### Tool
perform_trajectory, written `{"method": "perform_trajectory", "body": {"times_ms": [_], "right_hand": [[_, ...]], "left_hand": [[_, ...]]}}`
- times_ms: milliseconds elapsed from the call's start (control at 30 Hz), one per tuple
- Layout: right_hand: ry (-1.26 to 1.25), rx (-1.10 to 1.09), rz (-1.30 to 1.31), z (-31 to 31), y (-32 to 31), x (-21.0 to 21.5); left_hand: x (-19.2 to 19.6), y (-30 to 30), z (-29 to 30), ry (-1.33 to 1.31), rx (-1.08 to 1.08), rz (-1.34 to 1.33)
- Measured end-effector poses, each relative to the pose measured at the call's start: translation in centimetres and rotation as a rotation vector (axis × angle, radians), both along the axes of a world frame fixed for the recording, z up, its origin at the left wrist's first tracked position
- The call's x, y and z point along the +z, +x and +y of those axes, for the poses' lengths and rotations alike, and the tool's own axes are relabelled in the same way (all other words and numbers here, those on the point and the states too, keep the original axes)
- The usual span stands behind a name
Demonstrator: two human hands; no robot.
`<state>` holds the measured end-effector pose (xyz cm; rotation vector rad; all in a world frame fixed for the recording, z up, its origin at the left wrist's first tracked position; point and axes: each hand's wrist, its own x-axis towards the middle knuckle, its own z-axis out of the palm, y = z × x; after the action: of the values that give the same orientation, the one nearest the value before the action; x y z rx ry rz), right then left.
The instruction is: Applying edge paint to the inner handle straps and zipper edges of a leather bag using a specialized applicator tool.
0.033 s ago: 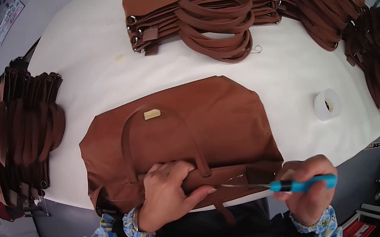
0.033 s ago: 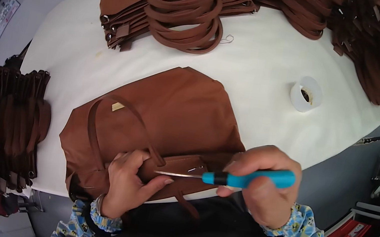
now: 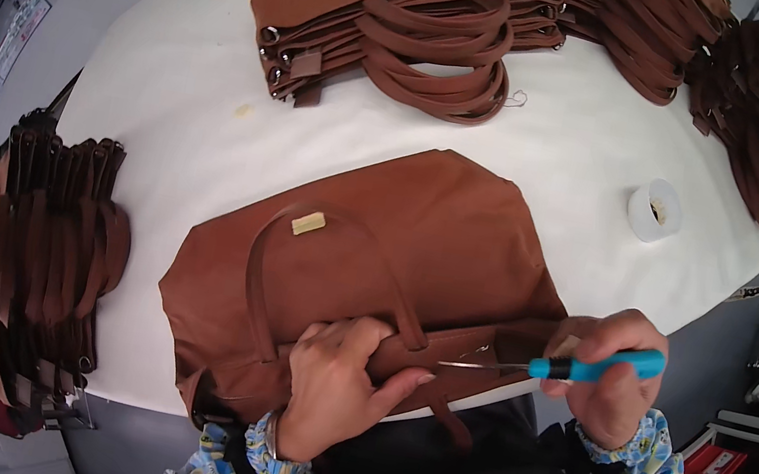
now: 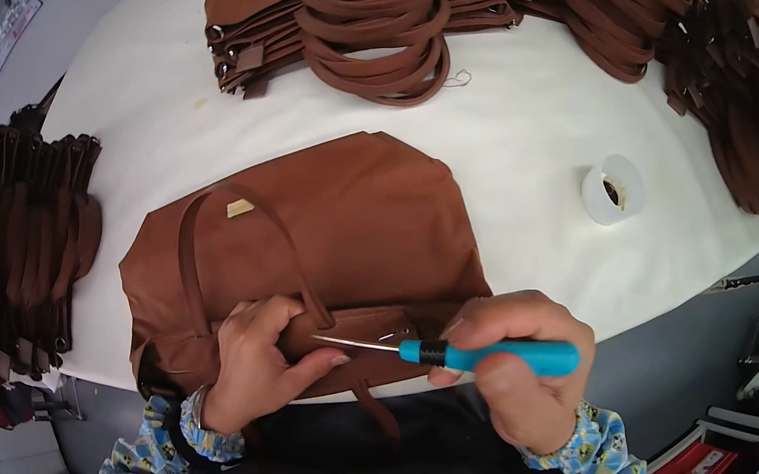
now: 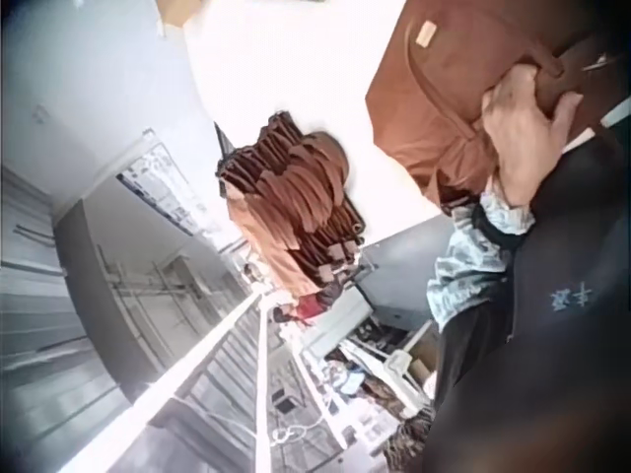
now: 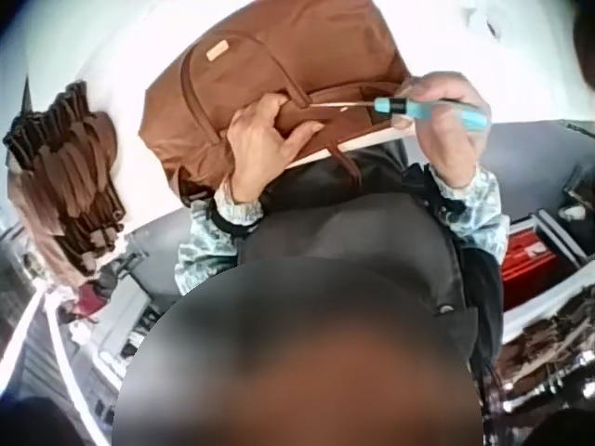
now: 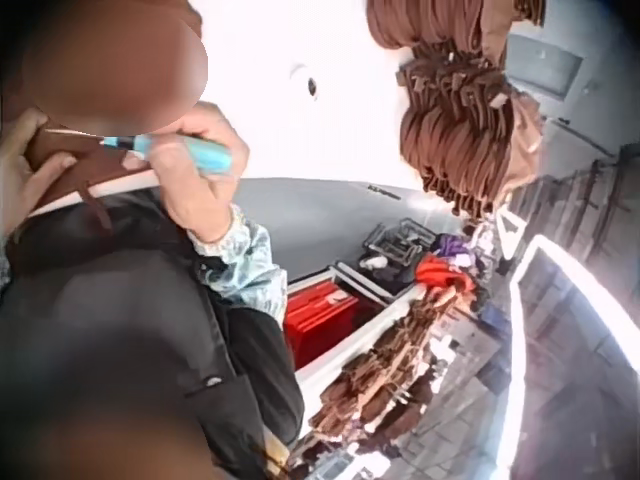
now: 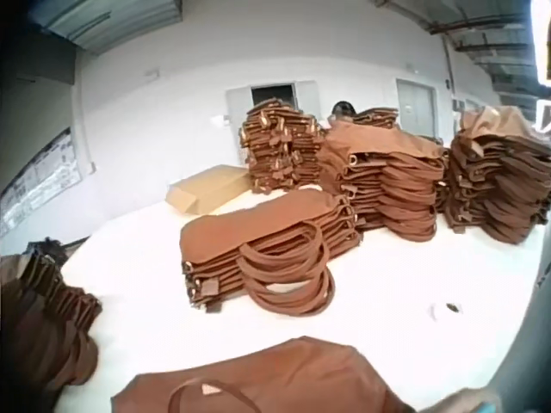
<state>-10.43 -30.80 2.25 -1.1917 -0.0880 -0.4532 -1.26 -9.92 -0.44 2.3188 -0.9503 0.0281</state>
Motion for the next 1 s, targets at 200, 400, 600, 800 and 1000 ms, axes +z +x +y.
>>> {"method": "perform_trajectory", "body": {"times_ms": [200,400,600,800,1000], "right_hand": [[-0.308,-0.092,0.054,1.1,0.6,-0.4],[-0.426,-0.18,0.121,2.0,0.9,-0.3],[-0.491,-0.198,0.128,1.9,0.8,-0.5],[-0.507,-0.222,0.126,1.9,0.8,-0.8],[-0.506,-0.25,0.153,2.1,0.8,-0.7]], "left_hand": [[-0.4,-0.2,0.6,-0.054,-0.037,0.077],[-0.6,-0.1,0.7,-0.084,-0.033,0.11],[-0.7,0.0,0.8,-0.105,-0.05,0.107],[-0.6,0.0,0.7,-0.107,-0.058,0.111],[-0.6,0.0,0.8,-0.098,-0.055,0.106]]}}
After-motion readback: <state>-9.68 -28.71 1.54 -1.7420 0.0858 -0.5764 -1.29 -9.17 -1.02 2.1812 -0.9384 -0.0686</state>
